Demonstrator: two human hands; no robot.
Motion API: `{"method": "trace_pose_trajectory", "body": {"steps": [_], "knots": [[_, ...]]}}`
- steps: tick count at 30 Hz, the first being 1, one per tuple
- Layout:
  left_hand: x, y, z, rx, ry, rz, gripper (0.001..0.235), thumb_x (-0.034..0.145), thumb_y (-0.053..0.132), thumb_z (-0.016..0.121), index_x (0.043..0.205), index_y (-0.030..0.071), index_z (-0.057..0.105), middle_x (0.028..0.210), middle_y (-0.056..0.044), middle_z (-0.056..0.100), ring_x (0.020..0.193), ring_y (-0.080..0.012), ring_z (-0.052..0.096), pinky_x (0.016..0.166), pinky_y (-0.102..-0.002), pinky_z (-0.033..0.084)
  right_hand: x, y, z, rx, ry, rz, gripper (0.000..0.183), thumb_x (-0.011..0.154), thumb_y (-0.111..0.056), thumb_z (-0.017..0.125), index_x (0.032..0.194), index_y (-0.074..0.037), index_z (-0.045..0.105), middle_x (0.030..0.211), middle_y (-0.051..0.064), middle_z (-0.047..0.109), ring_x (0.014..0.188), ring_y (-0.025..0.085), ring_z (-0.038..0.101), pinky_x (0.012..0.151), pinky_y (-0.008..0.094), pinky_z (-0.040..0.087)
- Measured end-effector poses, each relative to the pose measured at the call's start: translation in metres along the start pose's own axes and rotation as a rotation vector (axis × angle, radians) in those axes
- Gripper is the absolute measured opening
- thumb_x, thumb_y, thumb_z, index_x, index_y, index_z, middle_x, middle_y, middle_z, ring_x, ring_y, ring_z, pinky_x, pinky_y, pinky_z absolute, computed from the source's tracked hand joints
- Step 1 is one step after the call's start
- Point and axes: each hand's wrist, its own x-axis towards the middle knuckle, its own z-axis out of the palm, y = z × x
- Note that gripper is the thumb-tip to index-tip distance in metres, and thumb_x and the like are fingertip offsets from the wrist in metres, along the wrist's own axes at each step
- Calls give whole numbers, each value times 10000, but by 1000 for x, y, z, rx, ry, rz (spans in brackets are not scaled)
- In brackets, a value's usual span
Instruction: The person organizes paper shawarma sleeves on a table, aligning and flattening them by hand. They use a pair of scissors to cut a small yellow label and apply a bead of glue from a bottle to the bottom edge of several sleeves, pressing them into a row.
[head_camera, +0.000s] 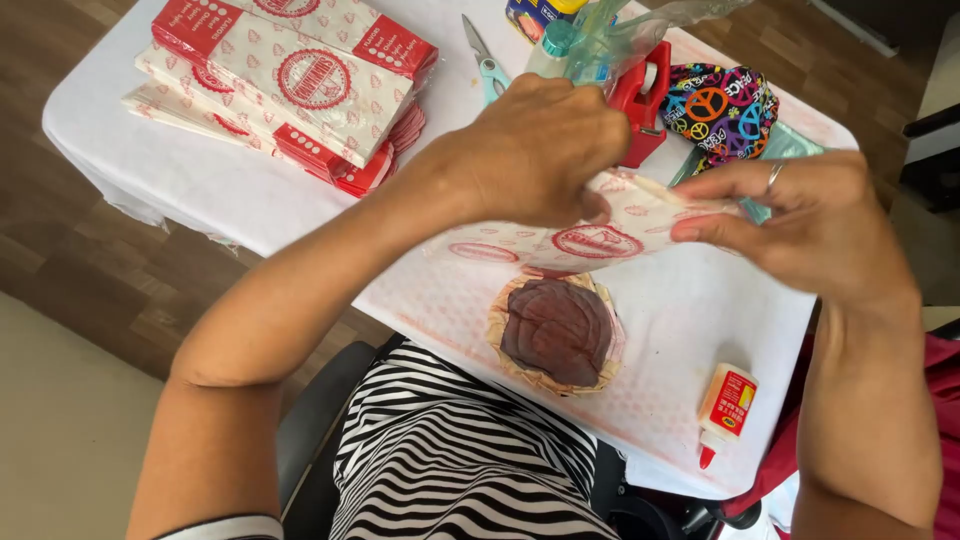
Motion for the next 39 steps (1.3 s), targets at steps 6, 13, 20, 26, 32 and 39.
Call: {"method": "trace_pose_trajectory", "body": {"steps": [6,13,20,26,32,39], "knots": [[23,-40,-17,-96,-1,173,441,775,469,951,867,97,732,698,-149,693,733,-398,677,581,-553,465,16,14,10,539,93,221,382,802,79,813,1158,110,678,1083,216,718,879,165,684,814,227,599],[66,-56,6,-144,11,195,665,602,355,976,1145,149,651,1035,-66,684,837,-315,630,673,-450,447,-14,33,65,943,431,458,269,886,71,770,1136,-5,708,1062,139,757,853,150,760,817,233,700],[-17,-2,121,-67,381,24,474,995,313,673,1392,71,583,1443,-172,535,1355,-380,515,1086,-626,369,-80,70,120,-68,156,518,408,1019,-250,647,1342,0,655,1427,226,587,1171,343,595,986,453,506],[-36,15,158,-5,65,-342,822,996,724,352,1647,227,289,1723,-120,201,1578,-415,42,1209,-713,22,-32,77,169,-32,16,226,594,1128,-240,354,1664,-43,191,1719,251,87,1549,476,-4,1231,604,-54],[-34,-10,180,37,-83,-463,1070,784,980,348,1646,353,257,1745,-66,137,1586,-391,-11,1201,-722,-36,-16,97,205,-188,-160,229,757,1086,-517,334,1687,-129,86,1743,150,-50,1569,379,-153,1204,624,-152],[-36,-11,194,41,-75,-457,1073,776,975,388,1630,329,316,1742,-75,141,1583,-388,-15,1194,-722,-72,-21,101,216,-248,-138,236,756,1072,-527,356,1688,-162,115,1752,114,-13,1579,354,-122,1227,619,-96]]}}
